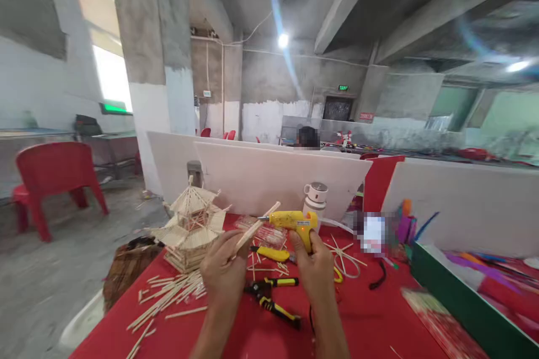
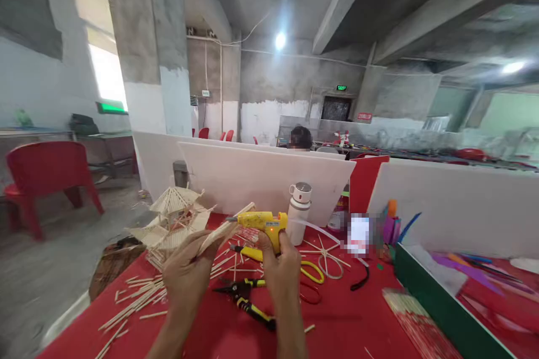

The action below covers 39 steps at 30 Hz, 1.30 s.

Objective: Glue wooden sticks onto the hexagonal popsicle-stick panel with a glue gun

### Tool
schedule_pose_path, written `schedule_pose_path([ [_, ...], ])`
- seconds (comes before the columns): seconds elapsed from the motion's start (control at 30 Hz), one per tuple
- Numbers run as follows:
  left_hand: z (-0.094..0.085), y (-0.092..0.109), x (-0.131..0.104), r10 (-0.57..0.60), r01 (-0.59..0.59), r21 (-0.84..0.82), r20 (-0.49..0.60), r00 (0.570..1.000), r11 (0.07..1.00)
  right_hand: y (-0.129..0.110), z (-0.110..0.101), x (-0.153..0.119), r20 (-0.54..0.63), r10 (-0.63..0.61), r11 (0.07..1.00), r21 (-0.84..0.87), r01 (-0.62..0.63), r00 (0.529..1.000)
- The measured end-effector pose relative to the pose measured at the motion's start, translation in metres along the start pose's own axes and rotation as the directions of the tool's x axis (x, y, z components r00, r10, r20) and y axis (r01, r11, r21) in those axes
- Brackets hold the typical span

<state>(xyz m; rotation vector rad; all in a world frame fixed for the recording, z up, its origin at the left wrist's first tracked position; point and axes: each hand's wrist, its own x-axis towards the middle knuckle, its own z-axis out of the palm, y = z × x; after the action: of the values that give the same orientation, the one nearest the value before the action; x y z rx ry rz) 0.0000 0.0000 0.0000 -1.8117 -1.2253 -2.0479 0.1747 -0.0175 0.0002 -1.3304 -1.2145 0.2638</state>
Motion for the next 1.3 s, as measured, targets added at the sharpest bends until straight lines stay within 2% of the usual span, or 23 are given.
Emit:
schedule_pose_path([
  [0.13, 0.002, 0.0, -0.003, 0.002, -0.002, -0.014, -0.007, 1.0, 1.0, -0.003, -0.001, -0.001, 0.01, -0.025, 0.999, 0.023, 0.025, 1.0],
  [0.3, 0.001, 0.001, -0.004, 0.035, -0.034, -0.033, 0.022, 0.999, 0.999, -0.003, -0.01, 0.001, 0.12, -0.01, 0.992, 0.126, -0.005, 0.993],
  [0.4, 0.001, 0.002, -0.006, 0.067, -0.064, -0.051, 0.046, 0.997, 0.997, -0.001, -0.015, 0.002, 0.09, 0.011, 0.991, 0.131, -0.023, 0.996],
  [0.53, 0.001, 0.0, -0.008, 0.094, -0.09, -0.057, 0.072, 0.993, 0.994, -0.001, -0.018, 0.002, 0.035, 0.043, 0.997, 0.059, -0.045, 0.998],
  [0.67, 0.003, 0.0, -0.007, 0.08, -0.077, -0.053, 0.06, 0.995, 0.996, -0.003, -0.017, 0.0, 0.061, 0.008, 0.998, 0.069, -0.013, 0.998],
  [0.9, 0.003, 0.006, -0.002, 0.04, -0.039, -0.061, 0.022, 0.999, 0.997, -0.006, -0.012, 0.0, 0.155, 0.026, 0.985, 0.162, -0.052, 0.988],
  [1.3, 0.001, 0.005, -0.005, 0.033, -0.028, -0.066, 0.076, 0.997, 0.997, 0.001, -0.021, 0.004, 0.124, -0.038, 0.993, 0.112, 0.024, 0.992],
])
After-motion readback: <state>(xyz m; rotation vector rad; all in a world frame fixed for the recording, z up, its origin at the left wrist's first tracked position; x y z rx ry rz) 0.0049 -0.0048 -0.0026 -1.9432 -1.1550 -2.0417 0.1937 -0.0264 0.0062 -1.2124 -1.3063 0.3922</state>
